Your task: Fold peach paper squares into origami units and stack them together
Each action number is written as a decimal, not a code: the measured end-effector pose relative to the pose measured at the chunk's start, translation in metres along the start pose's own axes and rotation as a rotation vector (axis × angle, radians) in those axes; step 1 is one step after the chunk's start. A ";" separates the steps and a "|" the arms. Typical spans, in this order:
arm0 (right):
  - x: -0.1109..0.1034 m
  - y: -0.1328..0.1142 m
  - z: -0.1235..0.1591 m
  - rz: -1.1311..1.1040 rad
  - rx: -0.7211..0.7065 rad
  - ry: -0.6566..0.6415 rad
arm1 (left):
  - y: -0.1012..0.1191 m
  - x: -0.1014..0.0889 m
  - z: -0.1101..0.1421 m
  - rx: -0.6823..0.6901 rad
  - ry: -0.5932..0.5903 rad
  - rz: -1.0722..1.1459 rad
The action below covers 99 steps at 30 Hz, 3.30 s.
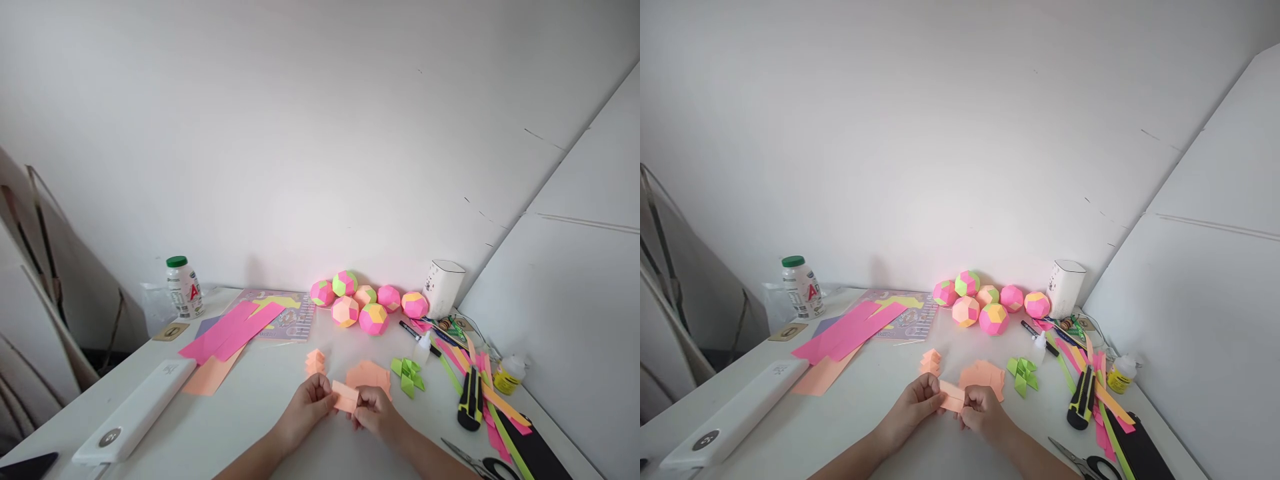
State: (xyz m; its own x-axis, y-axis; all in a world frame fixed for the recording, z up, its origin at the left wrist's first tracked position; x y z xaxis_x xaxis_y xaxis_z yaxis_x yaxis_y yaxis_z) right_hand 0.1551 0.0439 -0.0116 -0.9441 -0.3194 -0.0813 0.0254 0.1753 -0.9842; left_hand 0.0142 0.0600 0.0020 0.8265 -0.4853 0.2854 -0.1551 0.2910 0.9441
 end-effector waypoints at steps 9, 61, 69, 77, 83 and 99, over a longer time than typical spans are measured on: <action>0.001 -0.013 0.002 0.020 -0.014 0.058 | 0.003 -0.002 0.000 0.020 0.025 0.047; 0.001 -0.032 0.004 0.389 -0.385 0.115 | -0.006 0.000 0.006 0.029 -0.012 -0.288; 0.005 -0.024 0.005 0.483 -0.535 0.065 | -0.007 -0.004 0.008 -0.108 0.035 -0.221; 0.009 -0.023 0.005 0.617 -0.658 -0.061 | -0.005 -0.004 0.003 -0.014 0.009 -0.111; 0.014 -0.029 0.008 0.649 -0.665 -0.096 | -0.006 -0.007 0.001 -0.015 0.052 -0.158; 0.007 -0.015 0.003 0.445 -0.410 -0.007 | 0.002 0.001 0.006 0.072 -0.035 -0.191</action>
State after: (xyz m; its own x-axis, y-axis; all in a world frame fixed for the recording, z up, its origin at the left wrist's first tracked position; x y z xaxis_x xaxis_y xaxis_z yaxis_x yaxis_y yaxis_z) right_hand 0.1494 0.0361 0.0023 -0.8695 -0.1388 -0.4740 0.2878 0.6375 -0.7147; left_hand 0.0116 0.0552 0.0054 0.8254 -0.5548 0.1046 -0.0367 0.1321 0.9906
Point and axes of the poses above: each hand's wrist, its own z-axis away from the middle knuckle, its own x-axis out of the palm, y = z × x, the point moved 5 cm from there along -z, towards the middle knuckle, and after that the axes turned 9 degrees about -x, right-handed, at the moved point
